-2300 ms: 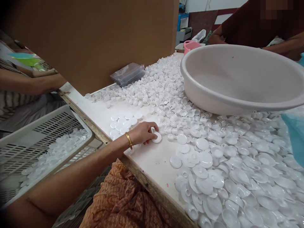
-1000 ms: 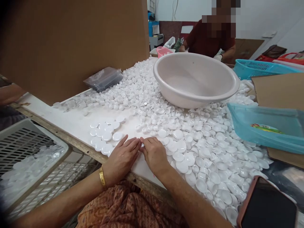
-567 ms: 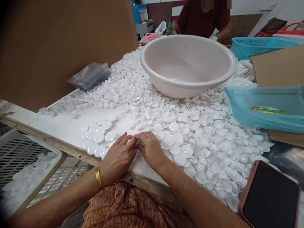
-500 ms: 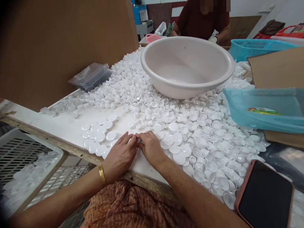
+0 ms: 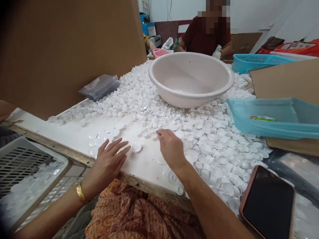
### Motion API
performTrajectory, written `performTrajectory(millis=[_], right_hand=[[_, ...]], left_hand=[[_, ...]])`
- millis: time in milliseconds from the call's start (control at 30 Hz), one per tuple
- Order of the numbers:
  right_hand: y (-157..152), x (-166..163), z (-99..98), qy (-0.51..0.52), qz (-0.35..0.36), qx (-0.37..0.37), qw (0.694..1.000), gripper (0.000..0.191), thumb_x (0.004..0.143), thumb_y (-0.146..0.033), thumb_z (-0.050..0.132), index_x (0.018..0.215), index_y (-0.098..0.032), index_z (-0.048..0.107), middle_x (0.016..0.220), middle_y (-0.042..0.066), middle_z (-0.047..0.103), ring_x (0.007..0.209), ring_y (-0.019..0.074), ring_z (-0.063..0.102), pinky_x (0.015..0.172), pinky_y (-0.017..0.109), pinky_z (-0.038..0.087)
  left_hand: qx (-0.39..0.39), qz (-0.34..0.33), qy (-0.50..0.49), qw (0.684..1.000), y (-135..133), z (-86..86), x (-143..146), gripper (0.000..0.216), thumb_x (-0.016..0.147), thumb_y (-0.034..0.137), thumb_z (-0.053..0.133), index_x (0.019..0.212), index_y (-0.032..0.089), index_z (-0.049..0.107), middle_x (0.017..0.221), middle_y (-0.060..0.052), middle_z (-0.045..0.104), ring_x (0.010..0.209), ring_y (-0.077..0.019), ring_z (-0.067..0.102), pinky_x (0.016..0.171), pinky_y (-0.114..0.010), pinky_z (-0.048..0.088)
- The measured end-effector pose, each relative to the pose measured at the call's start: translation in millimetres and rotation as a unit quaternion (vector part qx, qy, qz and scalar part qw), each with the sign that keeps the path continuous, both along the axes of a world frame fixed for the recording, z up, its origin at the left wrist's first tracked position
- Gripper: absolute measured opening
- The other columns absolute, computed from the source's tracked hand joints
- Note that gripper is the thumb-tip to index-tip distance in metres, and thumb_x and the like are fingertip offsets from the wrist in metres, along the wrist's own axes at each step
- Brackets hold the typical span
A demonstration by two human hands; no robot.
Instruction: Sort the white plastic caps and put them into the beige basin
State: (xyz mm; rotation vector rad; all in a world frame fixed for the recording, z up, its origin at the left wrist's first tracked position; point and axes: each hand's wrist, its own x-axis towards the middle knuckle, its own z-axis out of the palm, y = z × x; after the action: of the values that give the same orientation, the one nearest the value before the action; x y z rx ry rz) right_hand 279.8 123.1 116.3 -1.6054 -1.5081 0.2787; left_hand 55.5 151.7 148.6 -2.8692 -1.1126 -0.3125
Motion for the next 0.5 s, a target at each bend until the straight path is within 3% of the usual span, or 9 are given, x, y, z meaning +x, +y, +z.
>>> performTrajectory(millis=[100, 167, 300, 400, 500], right_hand=[[3, 29, 7.6, -0.008, -0.101, -0.014, 0.995, 0.019, 0.082, -0.022, 0.047, 0.092, -0.019, 0.063, 0.086, 0.003, 0.066, 0.072, 0.0146, 0.059, 0.070, 0.029, 0.046], [6, 42, 5.8, -0.001, -0.122, -0.044, 0.992, 0.017, 0.080, -0.022, 0.049, 0.090, -0.020, 0.063, 0.083, 0.001, 0.065, 0.067, 0.0138, 0.059, 0.066, 0.028, 0.045], [6, 44, 1.9, -0.027, -0.094, -0.071, 0.993, 0.016, 0.080, -0.020, 0.048, 0.086, -0.021, 0.063, 0.081, 0.000, 0.065, 0.069, 0.0134, 0.058, 0.067, 0.026, 0.043], [3, 35, 5.6, -0.100, -0.066, -0.093, 0.988, 0.015, 0.082, -0.019, 0.046, 0.084, -0.021, 0.061, 0.082, 0.001, 0.064, 0.072, 0.0140, 0.057, 0.068, 0.026, 0.042], [-1, 30, 8.3, -0.200, -0.010, -0.151, 0.968, 0.013, 0.081, -0.017, 0.049, 0.079, -0.020, 0.061, 0.081, 0.004, 0.063, 0.076, 0.0174, 0.057, 0.065, 0.028, 0.040]], left_hand=[[-0.038, -0.040, -0.003, 0.998, -3, 0.4, 36, 0.025, 0.085, 0.014, 0.041, 0.104, 0.017, 0.057, 0.108, -0.008, 0.059, 0.099, -0.0215, 0.051, 0.084, -0.039, 0.043], [-0.076, -0.055, 0.022, 0.995, -6, -2.2, 67, 0.019, 0.083, 0.014, 0.042, 0.093, 0.015, 0.059, 0.096, -0.008, 0.059, 0.087, -0.0195, 0.053, 0.071, -0.033, 0.046], [-0.098, -0.002, 0.063, 0.993, -12, -6.6, 107, 0.015, 0.083, 0.022, 0.045, 0.078, 0.015, 0.058, 0.082, -0.007, 0.055, 0.081, -0.0213, 0.054, 0.066, -0.033, 0.046], [-0.123, 0.019, 0.052, 0.991, -11, -10.5, 115, 0.017, 0.083, 0.030, 0.048, 0.088, 0.016, 0.056, 0.087, -0.007, 0.054, 0.083, -0.0216, 0.054, 0.068, -0.034, 0.047], [-0.121, 0.009, 0.029, 0.992, -5, -19.7, 122, 0.020, 0.083, 0.027, 0.049, 0.096, 0.014, 0.054, 0.091, -0.008, 0.054, 0.087, -0.0217, 0.053, 0.071, -0.033, 0.046]])
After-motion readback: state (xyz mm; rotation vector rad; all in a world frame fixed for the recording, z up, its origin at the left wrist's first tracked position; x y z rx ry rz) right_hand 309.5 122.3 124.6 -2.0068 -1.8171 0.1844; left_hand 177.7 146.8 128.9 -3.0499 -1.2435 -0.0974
